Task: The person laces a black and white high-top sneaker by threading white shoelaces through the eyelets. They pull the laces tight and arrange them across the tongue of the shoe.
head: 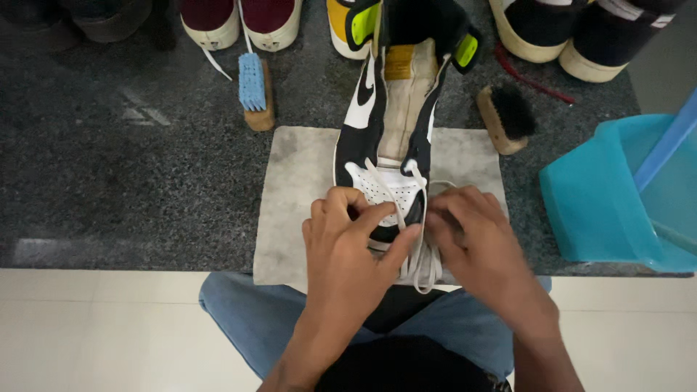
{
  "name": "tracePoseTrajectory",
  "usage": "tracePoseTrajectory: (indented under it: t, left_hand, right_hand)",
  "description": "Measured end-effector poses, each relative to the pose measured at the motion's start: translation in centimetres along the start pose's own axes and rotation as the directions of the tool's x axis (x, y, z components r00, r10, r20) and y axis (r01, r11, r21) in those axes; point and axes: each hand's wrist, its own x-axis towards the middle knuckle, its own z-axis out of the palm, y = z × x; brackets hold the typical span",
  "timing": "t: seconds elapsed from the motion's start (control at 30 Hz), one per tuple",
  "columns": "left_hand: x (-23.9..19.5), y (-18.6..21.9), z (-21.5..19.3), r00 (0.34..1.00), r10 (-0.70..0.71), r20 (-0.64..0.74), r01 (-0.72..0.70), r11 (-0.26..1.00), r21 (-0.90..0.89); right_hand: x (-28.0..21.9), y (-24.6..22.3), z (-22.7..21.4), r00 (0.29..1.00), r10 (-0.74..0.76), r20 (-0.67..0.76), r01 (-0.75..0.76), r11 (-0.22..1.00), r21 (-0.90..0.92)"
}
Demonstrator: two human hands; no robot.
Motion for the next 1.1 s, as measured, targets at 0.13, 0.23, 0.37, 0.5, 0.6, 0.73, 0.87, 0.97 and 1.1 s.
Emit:
tracePoseTrajectory:
  t: [0.13,0.23,0.37,0.5,0.6,0.73,0.87,0.97,1.1]
  left_hand:
    - [0.4,-0.5,0.1,0.999,0.000,-0.039,-0.005,0.992,-0.129]
    - [0.7,-1.1,-0.2,0.998,0.030,-0.052,-0.039,0.982,-0.185]
    - [0.5,-1.4,-0.9,0.996,-0.046,0.071,0.069,0.924,-0.376]
    - [0.6,-1.1,-1.4,0.996,-0.051,0.073,0.075,0.922,-0.380]
    - [0.3,-1.2,-1.5,0.996,-0.058,0.064,0.079,0.915,-0.396]
    - [0.5,-1.1,-2.1,0.991,-0.077,0.113,0.119,0.894,-0.433]
    - [0.4,-1.2,-2.4,0.990,-0.058,0.129,0.108,0.899,-0.424]
    - [0.2,-1.2,-2.9,0.981,-0.077,0.177,0.156,0.857,-0.491]
    - [0.4,-1.1,-3.7,0.970,-0.096,0.224,0.212,0.787,-0.579]
  right_hand:
    - [-0.5,-2.6,-2.9,0.957,-0.250,0.146,0.235,0.966,0.109]
    - [-1.3,-2.0,-4.1,0.798,0.279,0.534,-0.365,0.929,0.059]
    - [-0.5,-3.3,-3.1,0.944,0.311,-0.113,-0.288,0.940,0.182]
    - [0.2,-2.4,-1.2,0.951,0.301,0.063,-0.299,0.953,-0.045]
    - [-0.6,-2.0,-1.1,0.953,0.264,0.150,-0.284,0.950,0.127]
    - [-0.7,-2.7,-1.6,0.933,0.333,0.137,-0.358,0.897,0.258]
    - [-0.9,-1.9,-0.8,0.902,0.358,0.240,-0.424,0.835,0.350]
    - [-1.3,-1.9,-1.1,0.926,0.293,0.237,-0.363,0.862,0.355]
    - [-1.5,-4.7,-3.6,0.968,0.191,0.166,-0.252,0.695,0.674]
